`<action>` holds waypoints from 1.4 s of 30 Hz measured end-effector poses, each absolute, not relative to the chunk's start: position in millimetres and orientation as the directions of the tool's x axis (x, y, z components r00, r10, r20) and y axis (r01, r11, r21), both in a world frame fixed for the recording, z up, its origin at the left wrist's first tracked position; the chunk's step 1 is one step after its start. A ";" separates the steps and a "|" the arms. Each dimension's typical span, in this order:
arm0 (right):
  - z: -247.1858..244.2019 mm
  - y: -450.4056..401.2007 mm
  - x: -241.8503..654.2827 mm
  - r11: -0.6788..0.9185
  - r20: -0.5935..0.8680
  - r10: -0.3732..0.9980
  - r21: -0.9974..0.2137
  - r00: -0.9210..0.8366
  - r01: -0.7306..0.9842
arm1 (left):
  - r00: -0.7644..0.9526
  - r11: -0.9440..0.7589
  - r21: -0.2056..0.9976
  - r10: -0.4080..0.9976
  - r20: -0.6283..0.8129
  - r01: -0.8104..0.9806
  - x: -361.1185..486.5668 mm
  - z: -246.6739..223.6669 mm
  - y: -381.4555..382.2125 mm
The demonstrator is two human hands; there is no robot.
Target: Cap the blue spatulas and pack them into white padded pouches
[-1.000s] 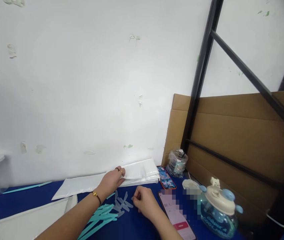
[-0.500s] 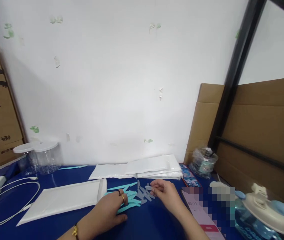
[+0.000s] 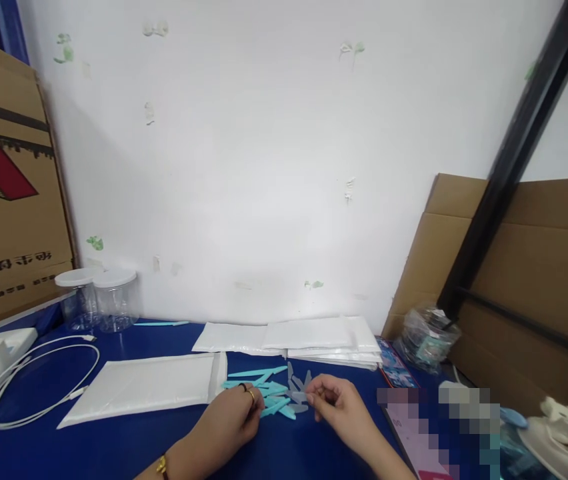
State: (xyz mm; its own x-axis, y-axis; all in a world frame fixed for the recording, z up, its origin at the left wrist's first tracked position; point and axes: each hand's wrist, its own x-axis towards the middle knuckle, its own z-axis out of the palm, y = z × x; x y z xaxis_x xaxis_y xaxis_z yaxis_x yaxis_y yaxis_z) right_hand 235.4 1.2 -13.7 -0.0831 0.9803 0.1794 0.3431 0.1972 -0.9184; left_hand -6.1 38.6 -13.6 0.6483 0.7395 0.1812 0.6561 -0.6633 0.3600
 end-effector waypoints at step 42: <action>-8.0 -2.1 235.7 0.265 0.222 0.962 -0.638 -0.157 0.723 | 0.707 -0.626 0.572 0.698 0.110 0.530 -8.0 -11.3 20.2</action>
